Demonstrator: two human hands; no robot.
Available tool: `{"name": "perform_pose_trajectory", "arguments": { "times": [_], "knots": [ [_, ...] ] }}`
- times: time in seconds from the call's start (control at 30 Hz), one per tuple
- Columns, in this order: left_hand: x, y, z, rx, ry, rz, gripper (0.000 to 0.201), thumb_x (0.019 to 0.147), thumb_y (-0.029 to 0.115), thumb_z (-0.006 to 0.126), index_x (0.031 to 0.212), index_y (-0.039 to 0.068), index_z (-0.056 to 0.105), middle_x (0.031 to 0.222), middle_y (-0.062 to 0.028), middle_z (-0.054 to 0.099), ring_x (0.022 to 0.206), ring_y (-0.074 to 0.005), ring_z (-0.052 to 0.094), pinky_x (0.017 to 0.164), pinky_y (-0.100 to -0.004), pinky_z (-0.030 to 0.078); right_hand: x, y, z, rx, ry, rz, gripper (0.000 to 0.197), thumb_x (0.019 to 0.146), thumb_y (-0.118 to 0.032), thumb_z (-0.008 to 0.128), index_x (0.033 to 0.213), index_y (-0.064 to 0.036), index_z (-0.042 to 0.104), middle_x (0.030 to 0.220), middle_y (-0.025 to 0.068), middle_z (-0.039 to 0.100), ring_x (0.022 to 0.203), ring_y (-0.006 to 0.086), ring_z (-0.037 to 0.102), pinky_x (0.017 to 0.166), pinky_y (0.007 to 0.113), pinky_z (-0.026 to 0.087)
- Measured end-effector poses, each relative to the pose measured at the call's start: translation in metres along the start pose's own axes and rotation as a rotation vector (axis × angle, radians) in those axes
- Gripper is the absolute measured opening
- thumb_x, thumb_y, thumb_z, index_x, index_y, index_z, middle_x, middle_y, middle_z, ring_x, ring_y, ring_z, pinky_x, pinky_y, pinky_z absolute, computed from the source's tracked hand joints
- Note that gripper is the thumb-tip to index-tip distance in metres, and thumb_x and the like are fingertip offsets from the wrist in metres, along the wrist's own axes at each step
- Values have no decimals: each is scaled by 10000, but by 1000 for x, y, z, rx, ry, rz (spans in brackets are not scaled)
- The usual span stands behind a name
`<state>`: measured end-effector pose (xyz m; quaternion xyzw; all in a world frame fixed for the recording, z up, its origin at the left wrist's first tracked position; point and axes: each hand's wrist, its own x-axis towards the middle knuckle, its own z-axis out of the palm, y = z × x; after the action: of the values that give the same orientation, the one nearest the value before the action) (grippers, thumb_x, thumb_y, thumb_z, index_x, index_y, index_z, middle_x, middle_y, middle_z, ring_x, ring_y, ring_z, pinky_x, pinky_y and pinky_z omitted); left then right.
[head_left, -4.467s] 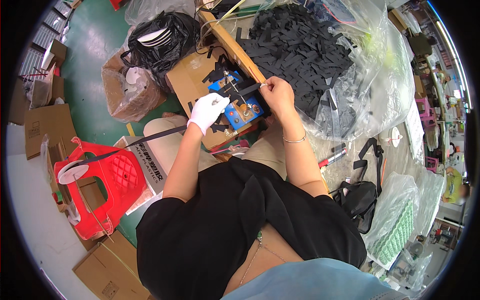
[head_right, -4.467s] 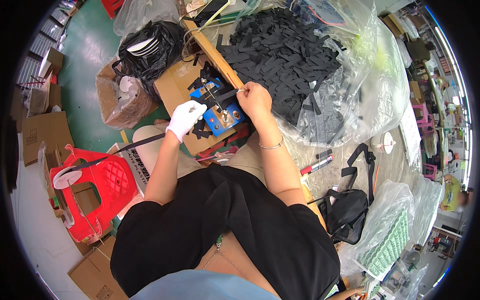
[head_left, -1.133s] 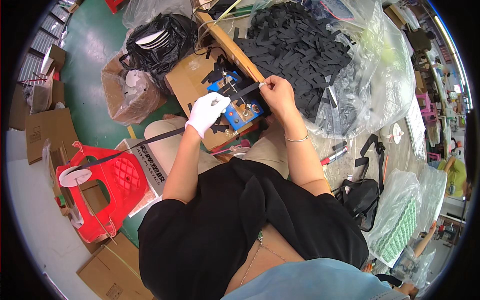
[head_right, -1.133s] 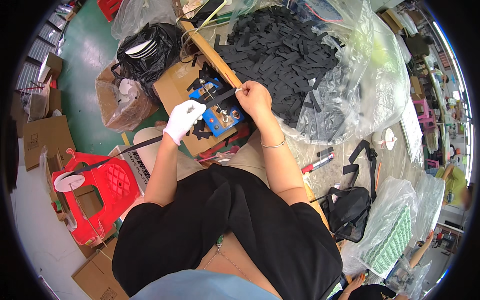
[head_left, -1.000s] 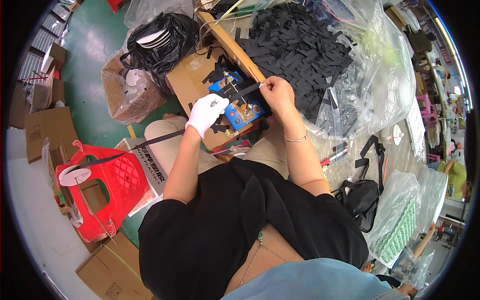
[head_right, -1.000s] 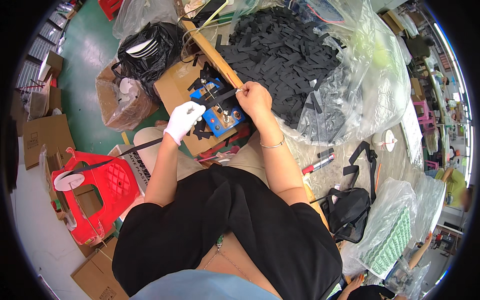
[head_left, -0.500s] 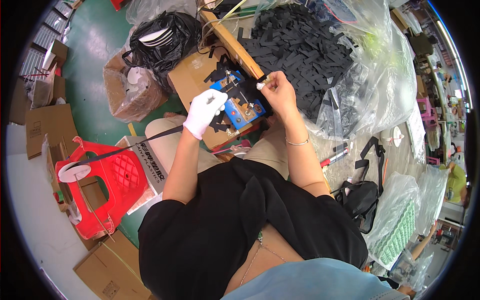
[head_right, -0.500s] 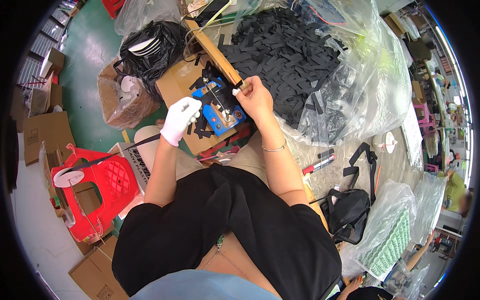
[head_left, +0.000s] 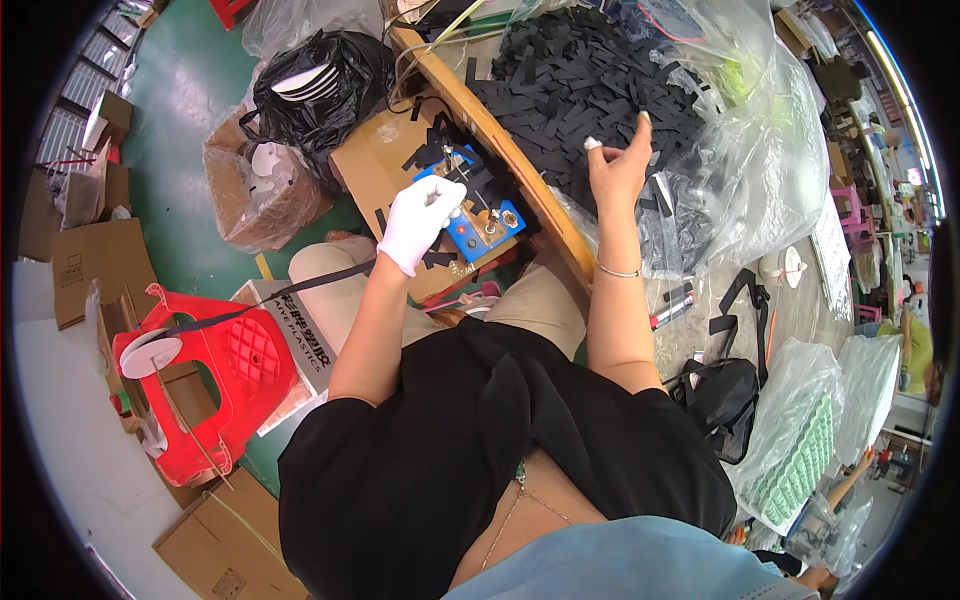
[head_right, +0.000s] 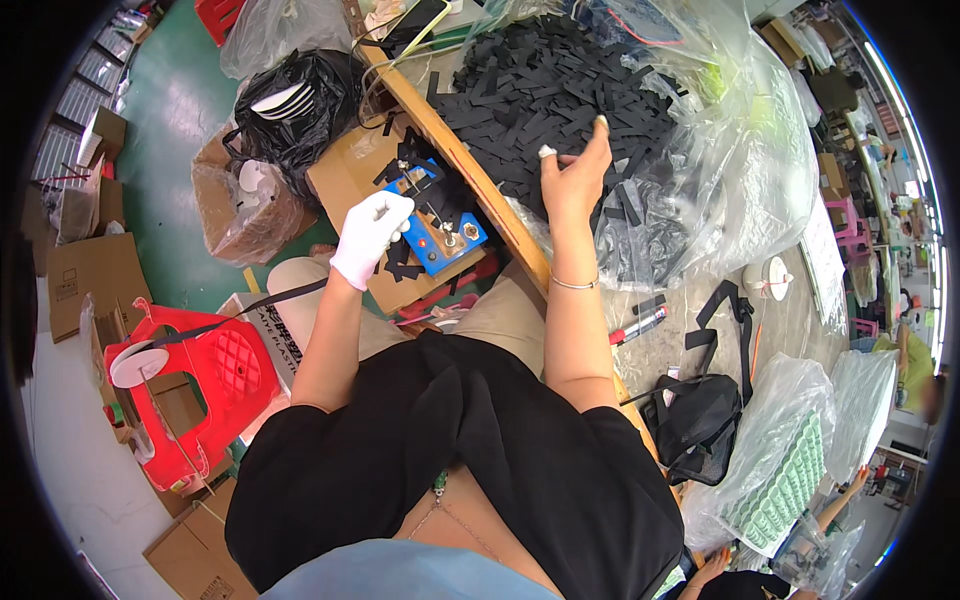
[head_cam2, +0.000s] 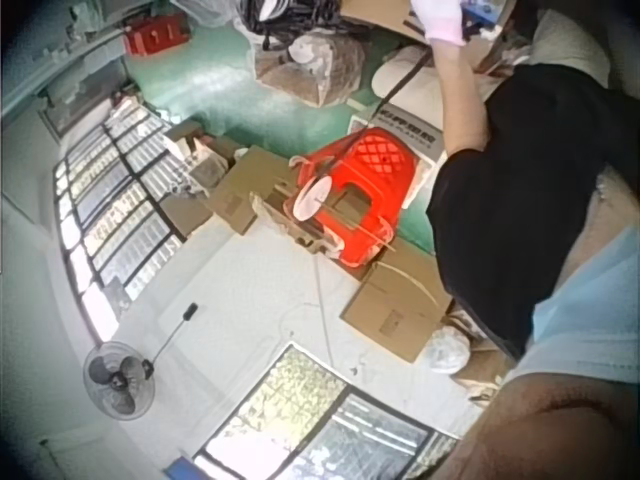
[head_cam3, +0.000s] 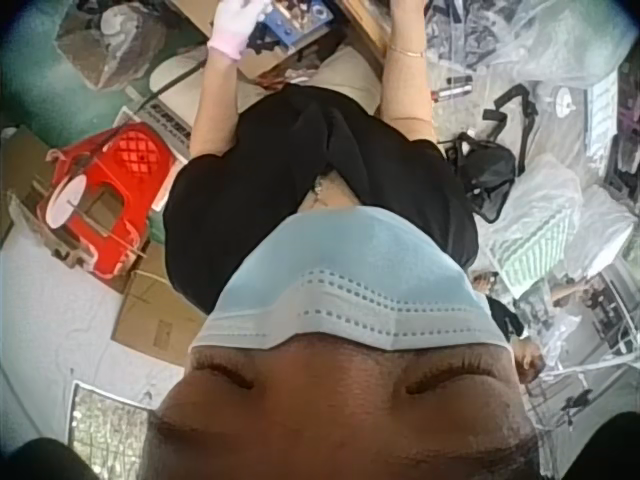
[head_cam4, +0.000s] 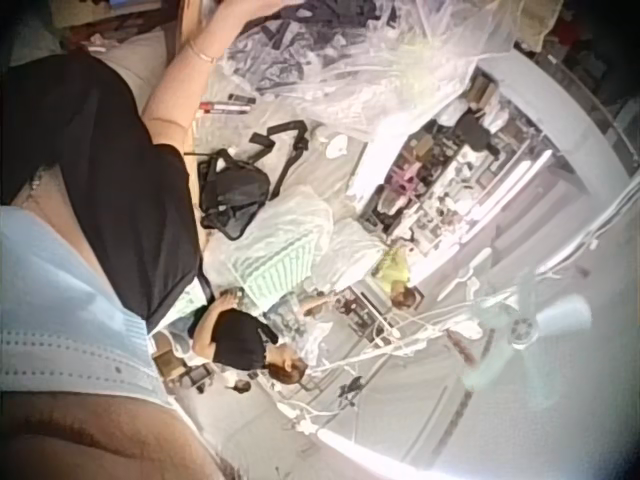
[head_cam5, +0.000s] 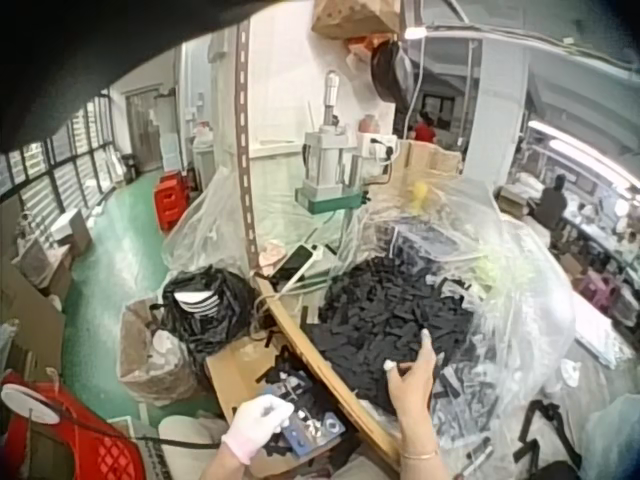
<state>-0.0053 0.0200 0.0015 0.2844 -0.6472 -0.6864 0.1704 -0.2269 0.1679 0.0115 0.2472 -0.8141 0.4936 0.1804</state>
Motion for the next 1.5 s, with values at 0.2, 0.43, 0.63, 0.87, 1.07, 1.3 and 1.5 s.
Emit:
{"name": "perform_pose_trajectory", "arguments": {
  "times": [0.2,0.43,0.63,0.87,1.07,1.3,1.5],
  "knots": [
    [1,1,6,-7,11,-9,145,861,191,635,847,47,628,679,21,564,591,-36,460,541,-189,368,-36,-20,16,435,-645,313,172,769,-158,703,869,-27,654,766,22,597,592,66,488,539,216,408],
    [4,5,11,13,-11,4,168,861,178,627,856,10,629,711,-6,597,642,-60,536,591,-211,432,-49,-27,26,522,-608,319,146,770,-97,702,795,-23,578,707,-42,544,600,12,426,525,188,351],
    [0,2,4,40,19,-18,166,859,180,630,860,14,634,710,-9,602,636,-60,535,585,-211,430,-28,-9,23,616,-296,265,253,776,56,631,979,-19,498,715,-22,562,569,-13,430,506,145,337],
    [0,1,8,72,30,-20,172,853,185,636,860,13,638,710,-10,614,638,-59,538,586,-216,431,-34,-33,4,-31,-181,-89,374,730,-65,651,1097,-90,584,949,112,600,591,139,540,597,267,467],
    [2,1,10,120,31,-14,183,846,202,641,856,20,643,716,-11,622,651,-59,553,598,-210,436,-53,-31,19,592,-758,388,162,806,-134,676,836,24,653,661,-56,553,592,12,438,524,188,361],
    [1,3,8,108,15,-28,187,847,207,637,864,21,646,713,-10,624,650,-61,549,602,-211,434,-52,-27,26,511,-775,311,130,766,-110,663,814,10,659,641,-18,586,555,38,478,519,208,389],
    [1,-8,-9,200,19,-82,198,850,221,632,842,23,643,687,4,605,630,-56,522,580,-210,410,-39,-31,25,-37,-653,221,161,714,-187,629,762,-37,664,618,76,620,586,220,614,586,335,472]
  ]
}}
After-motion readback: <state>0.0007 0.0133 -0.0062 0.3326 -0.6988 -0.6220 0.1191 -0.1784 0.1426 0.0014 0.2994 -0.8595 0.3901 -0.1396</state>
